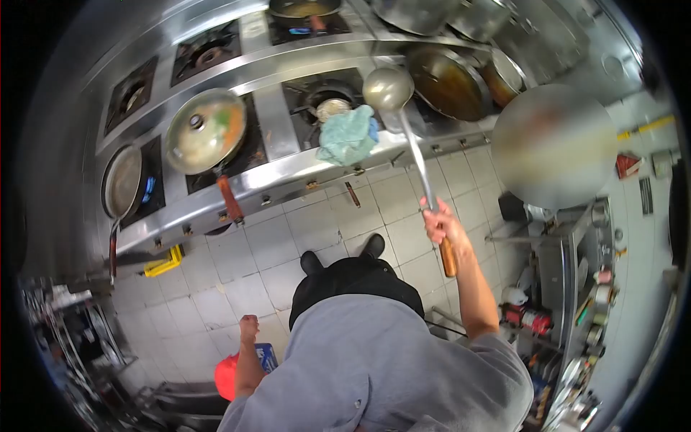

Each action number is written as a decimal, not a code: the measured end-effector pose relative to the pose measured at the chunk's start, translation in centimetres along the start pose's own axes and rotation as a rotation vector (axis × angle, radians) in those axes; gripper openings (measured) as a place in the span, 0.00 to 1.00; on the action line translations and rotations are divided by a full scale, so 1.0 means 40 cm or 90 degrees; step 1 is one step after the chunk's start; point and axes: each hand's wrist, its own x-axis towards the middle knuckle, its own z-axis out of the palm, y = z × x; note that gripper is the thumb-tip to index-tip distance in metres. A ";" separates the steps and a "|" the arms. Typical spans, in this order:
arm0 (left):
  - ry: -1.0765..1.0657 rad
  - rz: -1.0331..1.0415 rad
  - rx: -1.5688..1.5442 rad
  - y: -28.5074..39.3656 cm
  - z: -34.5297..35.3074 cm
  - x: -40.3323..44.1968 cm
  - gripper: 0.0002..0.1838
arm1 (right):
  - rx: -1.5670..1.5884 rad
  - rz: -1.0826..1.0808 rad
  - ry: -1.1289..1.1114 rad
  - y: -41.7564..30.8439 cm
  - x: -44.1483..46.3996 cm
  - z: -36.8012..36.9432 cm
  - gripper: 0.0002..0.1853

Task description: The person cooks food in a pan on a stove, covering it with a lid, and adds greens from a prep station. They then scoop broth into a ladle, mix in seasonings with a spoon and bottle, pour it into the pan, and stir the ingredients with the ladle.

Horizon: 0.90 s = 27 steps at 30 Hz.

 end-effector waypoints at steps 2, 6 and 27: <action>-0.028 0.002 0.032 0.107 -0.006 0.014 0.09 | -0.028 0.034 0.028 0.053 -0.098 -0.062 0.14; -0.067 0.080 0.115 0.303 0.053 0.077 0.09 | -0.105 0.079 0.119 0.161 -0.263 -0.203 0.12; -0.449 0.283 0.641 0.739 1.266 -0.411 0.12 | 0.584 -0.356 0.877 0.402 -0.907 -1.027 0.10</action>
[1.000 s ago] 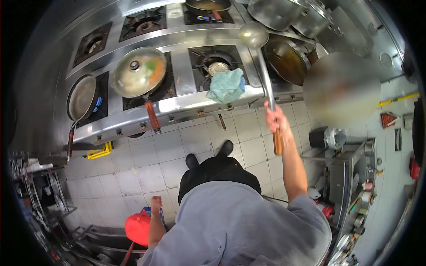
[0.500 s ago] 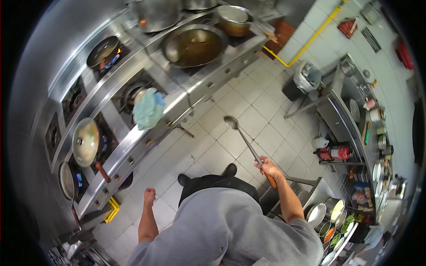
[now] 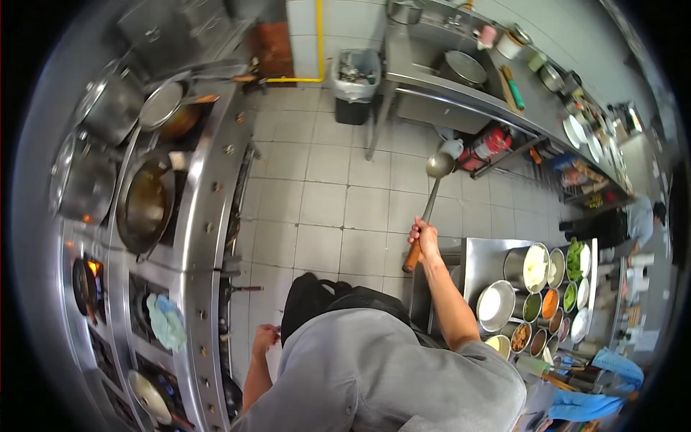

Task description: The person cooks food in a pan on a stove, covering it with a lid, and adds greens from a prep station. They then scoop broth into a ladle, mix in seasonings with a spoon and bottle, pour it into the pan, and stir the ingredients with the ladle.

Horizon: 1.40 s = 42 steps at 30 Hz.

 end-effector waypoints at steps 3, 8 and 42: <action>-0.046 0.155 0.249 0.034 -0.047 0.134 0.11 | 0.007 -0.120 0.022 -0.075 0.046 0.041 0.09; 0.049 -0.084 -0.004 0.216 0.004 0.259 0.09 | -0.026 -0.265 0.036 -0.254 0.189 0.126 0.12; 0.070 -0.060 -0.132 0.770 0.660 0.433 0.07 | -0.444 -0.260 -0.024 -1.339 1.373 0.179 0.14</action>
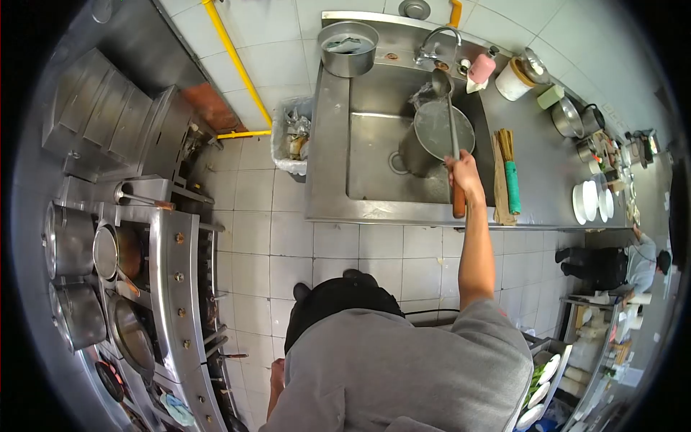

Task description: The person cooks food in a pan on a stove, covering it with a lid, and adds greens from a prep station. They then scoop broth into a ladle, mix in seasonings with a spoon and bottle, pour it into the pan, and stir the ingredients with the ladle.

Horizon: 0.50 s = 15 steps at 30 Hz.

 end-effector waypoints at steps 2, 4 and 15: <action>0.026 0.038 0.045 0.098 0.056 -0.057 0.07 | -0.252 -0.118 0.096 0.023 -0.009 -0.008 0.17; 0.048 0.132 0.210 0.160 0.088 -0.072 0.07 | -0.281 -0.190 0.139 0.025 -0.014 -0.014 0.20; 0.070 0.117 0.020 0.309 0.220 -0.112 0.05 | -0.189 -0.149 0.077 -0.048 0.293 -0.130 0.16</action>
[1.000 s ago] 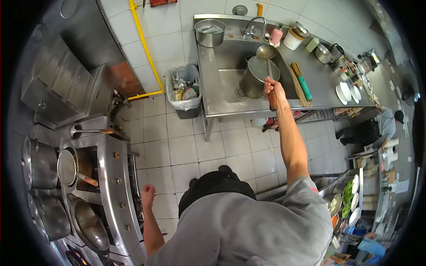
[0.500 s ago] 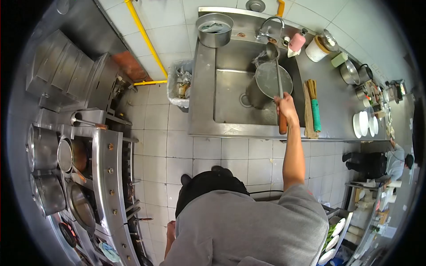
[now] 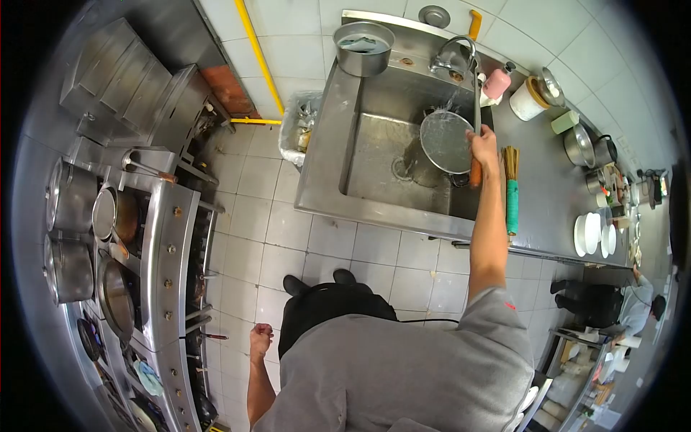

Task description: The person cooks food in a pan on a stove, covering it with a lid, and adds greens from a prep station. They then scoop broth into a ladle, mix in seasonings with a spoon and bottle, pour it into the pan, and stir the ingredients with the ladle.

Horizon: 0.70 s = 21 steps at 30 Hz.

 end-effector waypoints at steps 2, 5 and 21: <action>-0.003 -0.006 0.011 -0.020 0.019 -0.035 0.05 | 0.022 -0.004 -0.051 -0.022 -0.014 -0.029 0.16; 0.010 -0.018 0.009 -0.095 0.036 -0.086 0.06 | -0.054 -0.082 -0.059 -0.028 -0.111 -0.063 0.19; 0.120 -0.067 0.039 -0.419 0.039 -0.268 0.14 | -0.374 -0.206 0.096 0.072 -0.077 0.048 0.34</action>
